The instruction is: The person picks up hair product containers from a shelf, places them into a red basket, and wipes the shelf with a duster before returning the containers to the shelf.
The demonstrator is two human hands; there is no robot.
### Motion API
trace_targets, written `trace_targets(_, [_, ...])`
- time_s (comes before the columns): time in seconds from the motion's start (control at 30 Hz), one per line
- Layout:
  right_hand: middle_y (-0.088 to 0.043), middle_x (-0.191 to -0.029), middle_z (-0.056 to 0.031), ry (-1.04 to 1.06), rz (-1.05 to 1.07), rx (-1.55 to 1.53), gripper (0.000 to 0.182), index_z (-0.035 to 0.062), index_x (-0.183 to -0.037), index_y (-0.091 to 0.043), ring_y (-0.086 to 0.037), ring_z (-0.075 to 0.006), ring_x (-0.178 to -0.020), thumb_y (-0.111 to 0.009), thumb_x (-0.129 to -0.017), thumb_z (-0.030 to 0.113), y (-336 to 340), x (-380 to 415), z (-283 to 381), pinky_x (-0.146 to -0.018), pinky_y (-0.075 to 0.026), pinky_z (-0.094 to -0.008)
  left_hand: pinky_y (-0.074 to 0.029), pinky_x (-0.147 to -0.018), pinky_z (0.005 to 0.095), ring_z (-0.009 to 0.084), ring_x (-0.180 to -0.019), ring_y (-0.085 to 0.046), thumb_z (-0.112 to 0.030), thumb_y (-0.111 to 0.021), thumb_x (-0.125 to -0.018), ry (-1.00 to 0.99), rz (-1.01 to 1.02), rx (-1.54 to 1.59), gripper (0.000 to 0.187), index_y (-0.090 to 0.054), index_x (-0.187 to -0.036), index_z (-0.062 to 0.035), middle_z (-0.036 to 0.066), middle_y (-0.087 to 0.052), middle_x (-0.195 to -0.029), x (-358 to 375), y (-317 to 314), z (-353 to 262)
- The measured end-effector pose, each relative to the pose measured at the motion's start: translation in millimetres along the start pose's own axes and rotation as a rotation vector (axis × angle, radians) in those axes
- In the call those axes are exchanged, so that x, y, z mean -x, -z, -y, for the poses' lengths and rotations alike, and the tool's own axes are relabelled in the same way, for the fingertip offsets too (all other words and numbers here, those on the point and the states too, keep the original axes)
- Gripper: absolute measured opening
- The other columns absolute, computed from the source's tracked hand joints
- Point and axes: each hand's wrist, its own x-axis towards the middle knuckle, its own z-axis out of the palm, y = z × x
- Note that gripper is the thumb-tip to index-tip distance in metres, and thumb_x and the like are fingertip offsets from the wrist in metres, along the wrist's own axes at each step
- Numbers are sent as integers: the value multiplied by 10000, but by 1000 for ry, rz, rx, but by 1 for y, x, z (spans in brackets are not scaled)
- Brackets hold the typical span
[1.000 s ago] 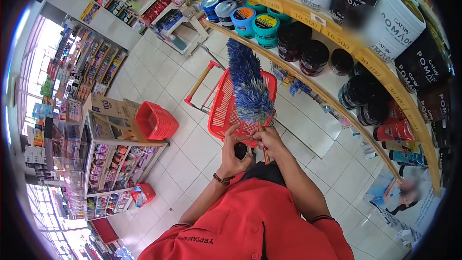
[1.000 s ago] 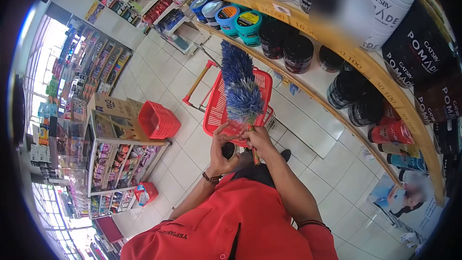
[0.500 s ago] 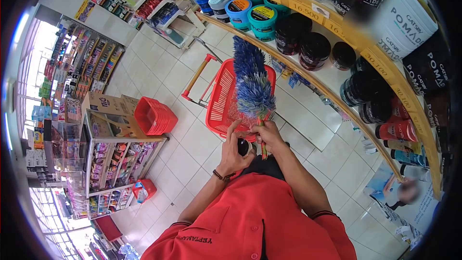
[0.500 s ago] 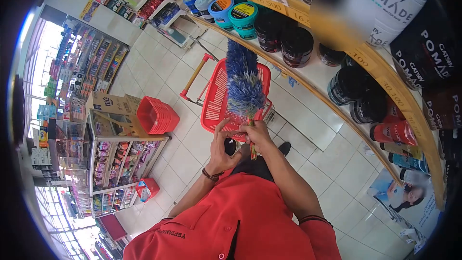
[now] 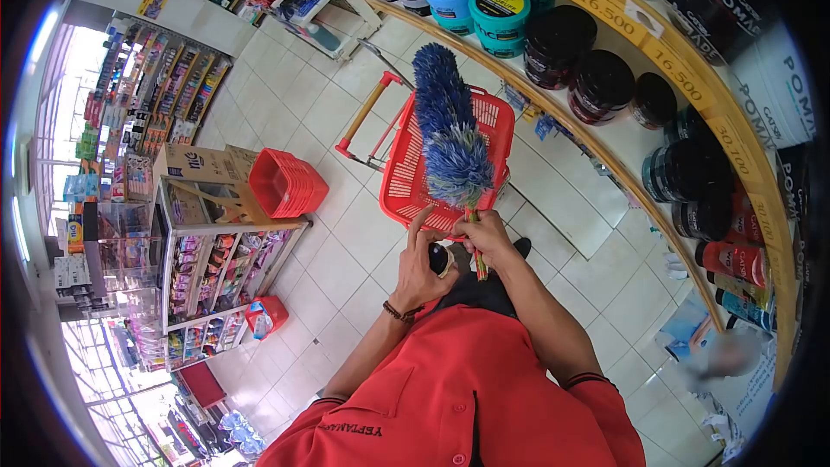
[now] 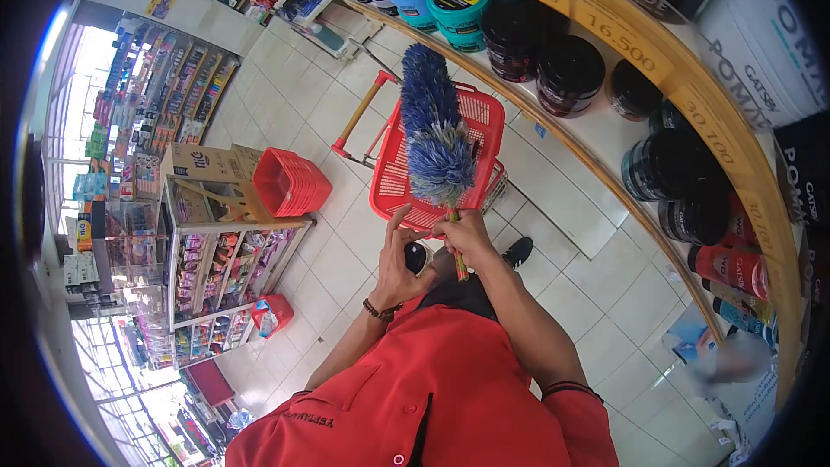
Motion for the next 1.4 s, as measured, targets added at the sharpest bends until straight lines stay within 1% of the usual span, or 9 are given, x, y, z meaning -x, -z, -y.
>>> trace_targets(0.17, [-670, -760, -66, 11, -13, 115, 131, -15, -933, -656, -563, -99, -500, -722, -821, -35, -7, -19, -6, -418, -419, -258, -622, -815, 454, 415, -1079, -702, -100, -774, -646, 59, 84, 26, 660, -482, -1230, 0, 255, -350, -1592, -10, 9, 8])
trace_targets(0.23, [-687, -731, -77, 116, -108, 179, 99, -11, -849, -696, -604, -122, -553, -761, -777, 6, -12, -22, -6, -463, -446, -300, -620, -814, 462, 410, -1083, -702, -101, -776, -645, 43, 134, 20, 677, -471, -1241, 0, 255, -335, -1601, -17, 14, 10])
trace_targets(0.47, [-709, -756, -98, 86, -228, 325, 99, -24, -860, -716, -673, -149, -678, -752, -785, 30, -19, -46, -8, -588, -525, -333, -602, -789, 485, 407, -1021, -707, -119, -776, -635, -67, 309, -1, 695, -459, -1237, 23, 260, -308, -1618, -41, 34, 15])
trace_targets(0.57, [-708, -752, -108, 86, -241, 365, 79, -25, -858, -720, -670, -157, -663, -727, -815, 41, -23, -50, -8, -568, -513, -339, -581, -750, 498, 430, -940, -700, -128, -770, -636, -54, 371, -14, 689, -467, -1233, 36, 268, -310, -1615, -49, 43, 19])
trace_targets(0.63, [-652, -768, -43, 153, -206, 349, 21, 1, -912, -660, -566, -112, -569, -680, -905, 5, -29, -53, -8, -479, -419, -297, -572, -736, 503, 439, -913, -694, -127, -766, -635, -72, 365, 7, 688, -469, -1232, 43, 271, -310, -1614, -54, 47, 20])
trace_targets(0.7, [-639, -734, -36, 111, -201, 367, 17, 5, -905, -664, -556, -111, -554, -678, -910, 12, -35, -43, 6, -466, -399, -304, -563, -722, 508, 448, -886, -687, -126, -762, -635, -88, 357, 27, 687, -472, -1232, 50, 274, -311, -1613, -56, 50, 21])
trace_targets(1.07, [-588, -672, -7, 23, -135, 125, 82, 44, -822, -629, -462, -72, -486, -652, -897, 20, -39, -40, 14, -442, -350, -259, -599, -881, 448, 380, -1106, -703, -96, -770, -612, -107, 189, 172, 732, -455, -1264, 9, 264, -331, -1607, -48, 61, 47])
trace_targets(1.13, [-595, -672, -27, 42, -129, 92, 44, 23, -845, -634, -524, -110, -490, -667, -829, -2, -40, -39, 16, -445, -412, -302, -599, -881, 449, 383, -1104, -703, -95, -771, -615, -106, 188, 175, 730, -455, -1265, 9, 263, -331, -1607, -49, 63, 48])
trace_targets(1.4, [-629, -703, -36, 100, -166, 210, 106, 20, -905, -638, -560, -102, -534, -724, -847, 2, -45, -41, 15, -469, -422, -285, -588, -943, 438, 409, -1173, -666, -82, -745, -636, -57, 278, 193, 685, -448, -1249, -5, 290, -331, -1600, -57, 64, 49])
